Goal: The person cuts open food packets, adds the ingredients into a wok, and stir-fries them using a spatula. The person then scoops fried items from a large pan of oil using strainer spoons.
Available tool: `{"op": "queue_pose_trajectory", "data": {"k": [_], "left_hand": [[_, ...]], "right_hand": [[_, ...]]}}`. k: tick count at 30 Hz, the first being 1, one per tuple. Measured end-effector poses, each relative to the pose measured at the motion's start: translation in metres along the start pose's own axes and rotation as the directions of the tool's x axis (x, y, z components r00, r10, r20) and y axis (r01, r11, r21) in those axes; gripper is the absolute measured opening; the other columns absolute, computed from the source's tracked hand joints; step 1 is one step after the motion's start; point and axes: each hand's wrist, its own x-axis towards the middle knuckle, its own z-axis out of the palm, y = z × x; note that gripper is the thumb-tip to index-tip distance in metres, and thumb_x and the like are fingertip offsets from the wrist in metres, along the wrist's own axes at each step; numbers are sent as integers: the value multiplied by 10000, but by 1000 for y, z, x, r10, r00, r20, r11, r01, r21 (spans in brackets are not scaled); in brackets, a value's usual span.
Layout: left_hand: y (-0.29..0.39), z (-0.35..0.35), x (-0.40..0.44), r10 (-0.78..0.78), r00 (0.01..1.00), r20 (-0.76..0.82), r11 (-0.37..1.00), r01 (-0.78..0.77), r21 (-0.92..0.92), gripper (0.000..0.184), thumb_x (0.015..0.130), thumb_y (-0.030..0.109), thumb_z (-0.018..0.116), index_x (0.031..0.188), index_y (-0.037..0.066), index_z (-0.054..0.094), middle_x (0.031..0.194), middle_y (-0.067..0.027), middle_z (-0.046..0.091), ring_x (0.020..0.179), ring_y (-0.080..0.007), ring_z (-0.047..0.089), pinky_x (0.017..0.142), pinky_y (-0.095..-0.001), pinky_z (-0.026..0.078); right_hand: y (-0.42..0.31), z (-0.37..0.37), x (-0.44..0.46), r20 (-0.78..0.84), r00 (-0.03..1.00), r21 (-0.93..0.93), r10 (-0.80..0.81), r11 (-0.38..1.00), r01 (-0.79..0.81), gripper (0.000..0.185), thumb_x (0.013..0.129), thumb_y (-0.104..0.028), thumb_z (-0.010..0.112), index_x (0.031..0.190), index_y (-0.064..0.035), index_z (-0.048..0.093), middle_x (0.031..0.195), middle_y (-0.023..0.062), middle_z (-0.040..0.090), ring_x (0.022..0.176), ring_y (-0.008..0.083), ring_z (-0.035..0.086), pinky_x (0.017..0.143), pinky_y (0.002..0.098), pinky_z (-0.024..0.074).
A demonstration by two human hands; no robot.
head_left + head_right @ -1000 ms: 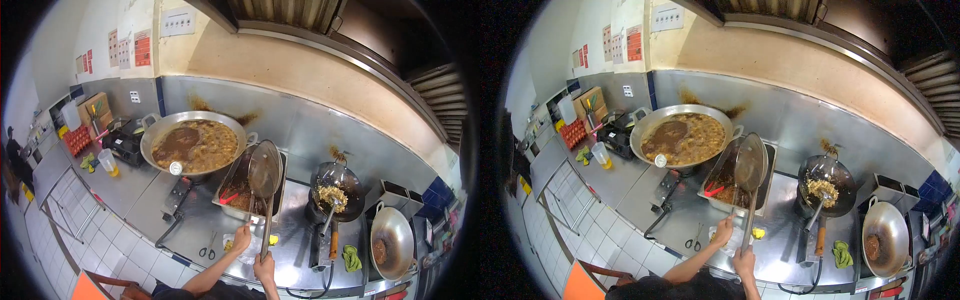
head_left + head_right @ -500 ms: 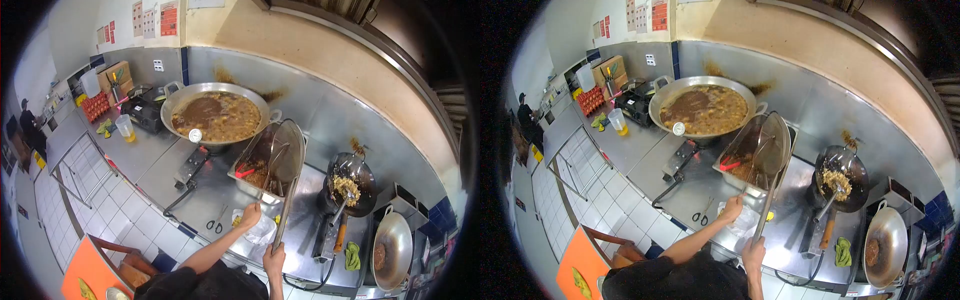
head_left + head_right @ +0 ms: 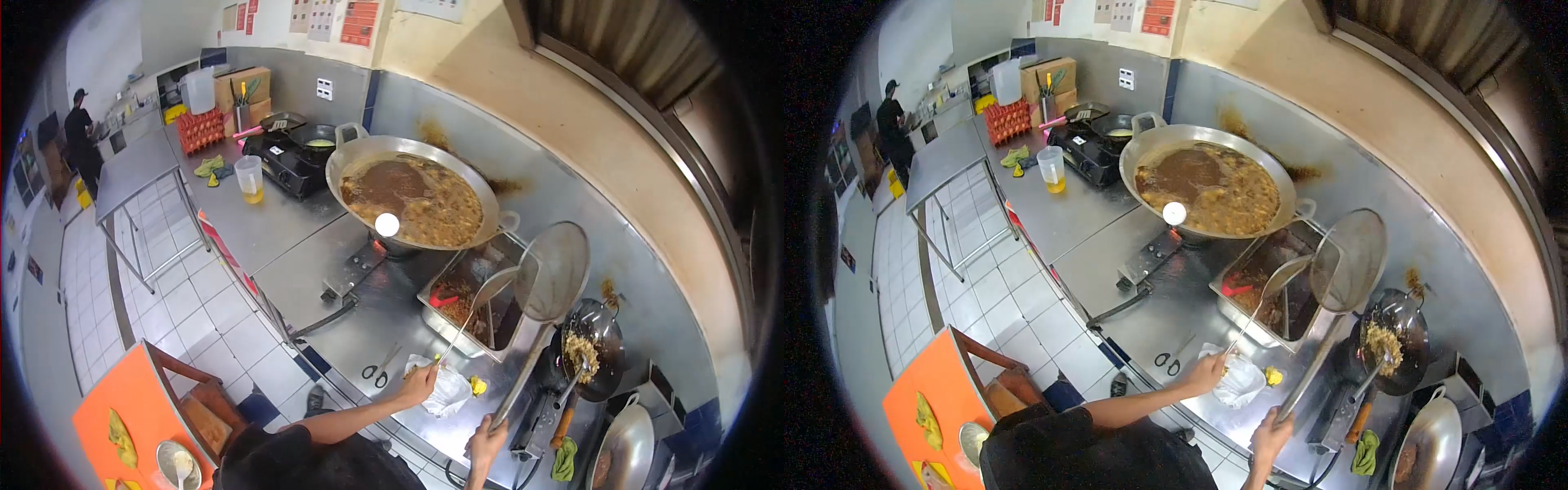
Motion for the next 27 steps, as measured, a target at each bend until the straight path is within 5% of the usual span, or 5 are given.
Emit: {"op": "queue_pose_trajectory", "data": {"k": [13, 18, 20, 23, 27], "left_hand": [[-23, -85, 23, -120, 853, 509, 975, 197, -99, 425, 981, 224, 310, 1347, 67, 461, 753, -253, 592, 705, -399, 612, 670, -481, 469], [-6, -111, 48, -55, 861, 505, 978, 148, -147, 432, 991, 225, 304, 1349, 40, 458, 786, -269, 609, 750, -398, 635, 676, -457, 476], [23, -146, 59, 199, 975, 98, 907, -146, -395, 429, 1003, 229, 298, 1338, 32, 479, 723, -241, 594, 669, -318, 629, 627, -419, 473], [104, -264, 92, -73, 916, 394, 928, 206, -309, 354, 1005, 238, 371, 1162, 4, 584, 780, -220, 621, 661, -319, 611, 633, -440, 469], [116, -353, 155, 66, 972, 226, 950, 8, -312, 442, 1034, 338, 301, 1238, 56, 573, 578, -45, 527, 519, -151, 531, 496, -314, 439]], "right_hand": [[-170, -14, 49, -48, 999, 301, -18, 953, 32, 293, 945, -359, 562, 908, -81, 477, 500, -9, 388, 313, 111, 381, 275, 266, 307], [-227, -14, 84, 91, 995, 133, -48, 990, 36, 345, 961, -393, 519, 887, -63, 453, 496, 5, 397, 300, 118, 394, 266, 263, 316], [-247, -1, 105, 202, 974, 53, -104, 994, 95, 336, 966, -374, 513, 850, -62, 464, 503, 16, 414, 296, 126, 393, 270, 272, 333], [-289, 31, 122, 199, 970, -19, -138, 989, 145, 336, 968, -360, 507, 844, -48, 485, 504, 23, 436, 293, 132, 407, 276, 280, 344], [-297, 63, 175, 232, 954, -251, -189, 936, 246, 355, 962, -351, 515, 840, -19, 490, 504, 48, 469, 318, 147, 461, 285, 300, 352]]}}
